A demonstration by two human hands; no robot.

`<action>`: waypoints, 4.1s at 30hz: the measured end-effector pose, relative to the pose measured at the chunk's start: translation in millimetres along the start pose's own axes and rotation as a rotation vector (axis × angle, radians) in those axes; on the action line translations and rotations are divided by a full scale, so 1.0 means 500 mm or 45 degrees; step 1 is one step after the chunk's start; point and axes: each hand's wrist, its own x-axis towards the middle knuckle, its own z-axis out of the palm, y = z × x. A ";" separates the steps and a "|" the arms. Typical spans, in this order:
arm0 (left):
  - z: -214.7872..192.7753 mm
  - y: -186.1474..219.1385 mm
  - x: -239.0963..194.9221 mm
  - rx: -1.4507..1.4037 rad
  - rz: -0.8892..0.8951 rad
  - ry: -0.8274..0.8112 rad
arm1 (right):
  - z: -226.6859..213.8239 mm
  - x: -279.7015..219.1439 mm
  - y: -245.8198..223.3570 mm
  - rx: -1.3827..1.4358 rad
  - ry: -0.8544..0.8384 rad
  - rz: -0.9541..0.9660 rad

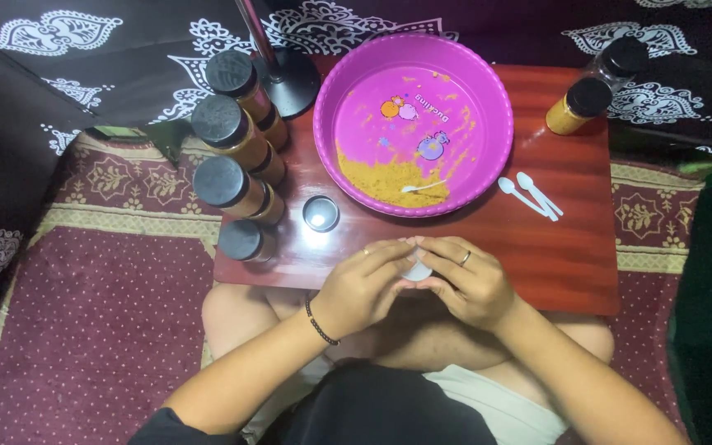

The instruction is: Filling small spice jars with yellow powder from a bowl using a spoon and then capping them.

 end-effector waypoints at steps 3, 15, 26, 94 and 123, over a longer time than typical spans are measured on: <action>0.016 -0.009 -0.020 -0.154 -0.160 0.034 | 0.014 -0.015 -0.006 0.103 0.076 0.163; 0.048 0.021 -0.047 -0.543 -0.640 0.133 | 0.046 -0.064 -0.020 0.370 -0.012 0.616; 0.041 0.018 -0.040 -0.555 -0.742 0.107 | 0.064 -0.074 -0.019 0.367 0.120 0.646; 0.034 -0.032 -0.060 -0.421 -0.380 0.066 | 0.061 -0.089 -0.041 0.035 0.205 0.464; 0.047 -0.032 -0.101 -1.184 -0.972 0.037 | 0.026 -0.026 -0.065 0.515 0.178 0.603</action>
